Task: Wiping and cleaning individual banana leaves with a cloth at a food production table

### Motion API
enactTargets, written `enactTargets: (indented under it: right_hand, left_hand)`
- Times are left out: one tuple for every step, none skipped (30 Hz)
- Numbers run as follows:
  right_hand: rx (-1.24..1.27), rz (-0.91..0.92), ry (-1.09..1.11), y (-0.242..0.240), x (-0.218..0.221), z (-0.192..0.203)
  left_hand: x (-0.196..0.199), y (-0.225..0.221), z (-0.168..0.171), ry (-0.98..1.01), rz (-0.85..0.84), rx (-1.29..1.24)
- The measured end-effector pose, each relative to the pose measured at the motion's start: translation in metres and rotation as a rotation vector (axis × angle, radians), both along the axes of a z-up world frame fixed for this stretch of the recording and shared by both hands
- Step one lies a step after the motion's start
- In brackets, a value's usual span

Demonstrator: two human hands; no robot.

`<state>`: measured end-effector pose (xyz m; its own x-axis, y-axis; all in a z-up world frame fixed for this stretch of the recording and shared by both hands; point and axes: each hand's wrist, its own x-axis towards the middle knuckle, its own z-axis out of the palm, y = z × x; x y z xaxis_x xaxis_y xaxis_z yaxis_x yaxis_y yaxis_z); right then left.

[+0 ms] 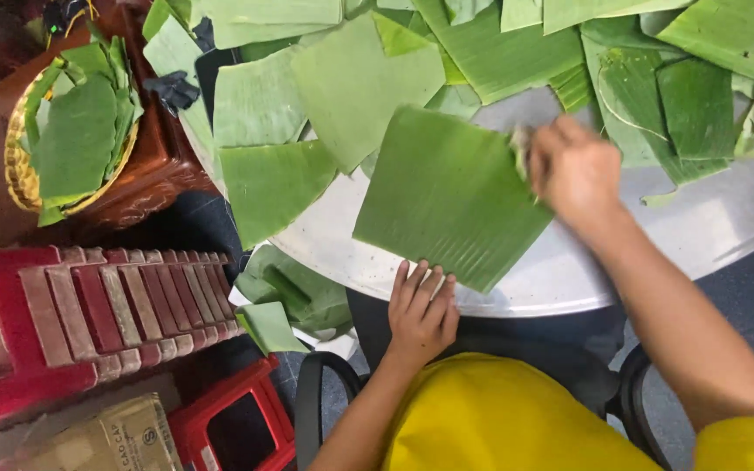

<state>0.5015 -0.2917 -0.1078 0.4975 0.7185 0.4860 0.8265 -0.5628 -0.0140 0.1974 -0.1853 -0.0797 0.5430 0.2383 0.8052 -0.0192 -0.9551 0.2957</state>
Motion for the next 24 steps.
enactTargets:
  right_hand:
    - [-0.001,0.0,0.001,0.006,-0.014,-0.008]
    - [0.027,0.026,-0.009,0.013,-0.026,-0.015]
    - [0.055,0.053,-0.019,0.021,-0.037,-0.022]
    - [0.047,0.064,-0.027,0.029,-0.074,-0.011]
    - [0.09,0.349,0.099,0.037,-0.11,-0.002]
    - [0.141,0.618,0.243,0.042,-0.156,0.003]
    - [0.138,0.613,0.253,0.034,-0.141,-0.003]
    - [0.012,0.449,0.364,0.03,-0.121,-0.008]
    - [-0.113,0.281,0.471,0.026,-0.103,-0.013]
    - [-0.116,0.285,0.474,0.021,-0.076,-0.011]
    - [-0.054,0.197,0.261,0.017,-0.05,-0.009]
    - [0.017,0.109,0.04,0.017,-0.021,-0.004]
    - [0.023,0.114,0.034,0.019,-0.021,0.01]
    - [0.013,0.051,-0.057,0.022,-0.022,0.024]
    - [0.004,-0.013,-0.148,0.026,-0.024,0.037]
    - [0.008,0.002,-0.16,0.039,-0.054,0.034]
    - [0.075,0.152,0.121,0.05,-0.083,0.029]
    - [0.125,0.294,0.418,0.054,-0.116,0.022]
    - [0.112,0.302,0.422,0.066,-0.127,0.023]
    - [0.086,0.469,0.329,0.08,-0.14,0.022]
    - [0.06,0.635,0.233,0.093,-0.153,0.023]
    - [0.063,0.638,0.232,0.094,-0.126,0.021]
    - [0.055,0.472,0.185,0.095,-0.099,0.02]
    - [0.036,0.315,0.144,0.093,-0.076,0.016]
  left_hand:
    - [-0.002,0.0,0.001,0.001,0.0,-0.001]
    - [-0.002,0.001,0.003,0.002,-0.006,-0.01]
    - [-0.001,0.002,0.004,0.004,-0.011,-0.019]
    - [0.0,0.003,-0.004,-0.005,0.0,-0.026]
    - [0.001,0.004,-0.013,0.001,-0.001,-0.031]
    - [-0.006,0.006,-0.021,0.025,-0.015,-0.034]
    - [-0.007,0.003,-0.015,0.033,-0.019,-0.04]
    - [-0.006,0.003,-0.008,0.049,-0.01,-0.032]
    - [-0.004,0.004,0.0,0.065,-0.002,-0.025]
    - [-0.005,0.006,0.001,0.068,0.003,-0.028]
    - [-0.007,0.008,0.003,0.065,-0.046,-0.06]
    - [-0.006,0.013,0.006,0.054,-0.096,-0.084]
    - [-0.006,0.024,0.015,0.049,-0.092,-0.077]
    - [-0.009,0.034,0.023,0.073,-0.062,-0.068]
    - [-0.011,0.045,0.031,0.097,-0.032,-0.06]
    - [-0.013,0.048,0.031,0.085,-0.017,-0.057]
    - [-0.014,0.051,0.031,0.095,-0.029,-0.078]
    - [-0.018,0.048,0.029,0.117,-0.046,-0.113]
    - [-0.017,0.046,0.017,0.118,-0.037,-0.124]
    - [-0.017,0.047,0.006,0.093,-0.024,-0.105]
    - [-0.016,0.049,-0.005,0.069,-0.011,-0.086]
    - [-0.012,0.05,0.0,0.069,-0.009,-0.084]
    - [-0.01,0.052,0.005,0.039,0.014,-0.067]
    - [-0.011,0.047,0.007,0.014,0.046,-0.062]
